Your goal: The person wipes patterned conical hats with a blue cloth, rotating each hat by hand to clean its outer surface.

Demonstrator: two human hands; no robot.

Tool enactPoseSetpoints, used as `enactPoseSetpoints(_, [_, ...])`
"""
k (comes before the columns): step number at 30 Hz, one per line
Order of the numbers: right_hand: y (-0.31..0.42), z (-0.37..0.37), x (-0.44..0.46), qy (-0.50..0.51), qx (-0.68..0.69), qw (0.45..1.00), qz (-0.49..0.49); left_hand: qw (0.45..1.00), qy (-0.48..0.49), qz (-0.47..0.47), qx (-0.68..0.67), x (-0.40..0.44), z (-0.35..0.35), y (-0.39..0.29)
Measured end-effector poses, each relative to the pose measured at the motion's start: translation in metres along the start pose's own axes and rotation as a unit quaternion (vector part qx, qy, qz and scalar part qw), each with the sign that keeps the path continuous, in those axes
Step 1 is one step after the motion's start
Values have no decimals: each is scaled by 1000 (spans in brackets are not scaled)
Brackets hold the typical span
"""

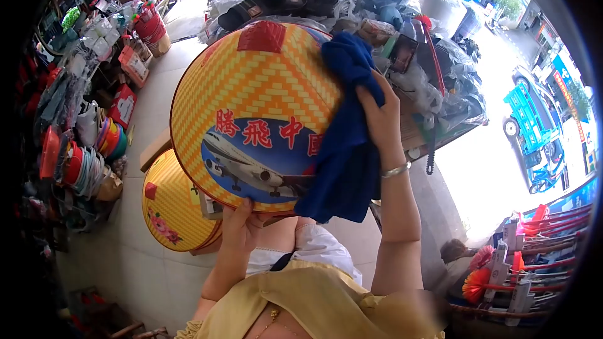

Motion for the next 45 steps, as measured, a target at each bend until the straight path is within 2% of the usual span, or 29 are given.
enactPoseSetpoints(2, [1, 2, -9, -33, -56, 997, 29, 1000, 5, 6, 4, 1, 2, 1])
enactPoseSetpoints(5, [30, -4, -49, -61, -129, 980, 142, 1000, -19, 10, -18, -1, 3, 1])
enactPoseSetpoints(6, [45, -9, -63, -36, -147, 973, 174, 1000, -23, 10, -18, -2, 1, 3])
enactPoseSetpoints(9, [84, -31, -99, 85, -206, 908, 355, 999, -35, 7, -33, -2, 0, 6])
enactPoseSetpoints(12, [103, -50, -110, 122, -206, 848, 473, 999, 3, 3, -48, -1, 10, 8])
enactPoseSetpoints(14, [100, -41, -90, 108, -161, 883, 427, 997, 42, 27, -53, 1, 14, 9])
enactPoseSetpoints(16, [88, -29, -65, 26, -158, 917, 365, 999, 11, 23, -40, 0, 2, 7])
enactPoseSetpoints(17, [72, -23, -52, 7, -164, 942, 294, 999, -18, 21, -27, -1, -2, 5])
enactPoseSetpoints(19, [49, -11, -20, -19, -59, 986, 156, 999, -19, 24, -23, -2, 5, 6])
enactPoseSetpoints(21, [6, -4, 6, -13, -24, 999, 38, 999, -20, 27, -20, -2, 6, 7])
enactPoseSetpoints(24, [-23, 2, 7, -31, -31, 999, -13, 999, -10, 14, -30, 0, -1, 9])
enactPoseSetpoints(26, [-23, -1, -11, -52, -47, 998, 2, 1000, -9, -3, -8, -1, -3, 10])
enactPoseSetpoints(28, [1, -4, -40, -83, -109, 988, 67, 1000, -15, 5, 10, -1, 1, 10])
enactPoseSetpoints(30, [41, -11, -73, -64, -144, 973, 168, 999, -21, 17, 30, -2, 0, 12])
enactPoseSetpoints(32, [71, -22, -97, 4, -205, 926, 316, 999, -30, 6, -11, -1, -5, 13])
enactPoseSetpoints(34, [95, -39, -116, 64, -184, 884, 424, 999, -38, -8, 4, -4, 6, 14])
enactPoseSetpoints(37, [96, -51, -111, 94, -185, 861, 464, 998, -54, -21, 11, -4, 10, 13])
enactPoseSetpoints(39, [98, -39, -88, 73, -164, 885, 430, 998, -61, -19, 1, -2, 6, 11])
enactPoseSetpoints(42, [89, -26, -42, -6, -143, 928, 345, 1000, -6, 24, -17, -2, 0, 12])
enactPoseSetpoints(45, [69, -18, 4, 8, -41, 982, 184, 1000, 7, 17, -9, -2, 5, 12])
Point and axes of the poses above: each hand's wrist, its own x-axis towards the middle knuckle, its own z-axis out of the back of the hand, y = z × x, the point moved 4 cm from there along x, towards the middle knuckle, and after that the axes turned 14 degrees about -x, right-handed, at the moved point
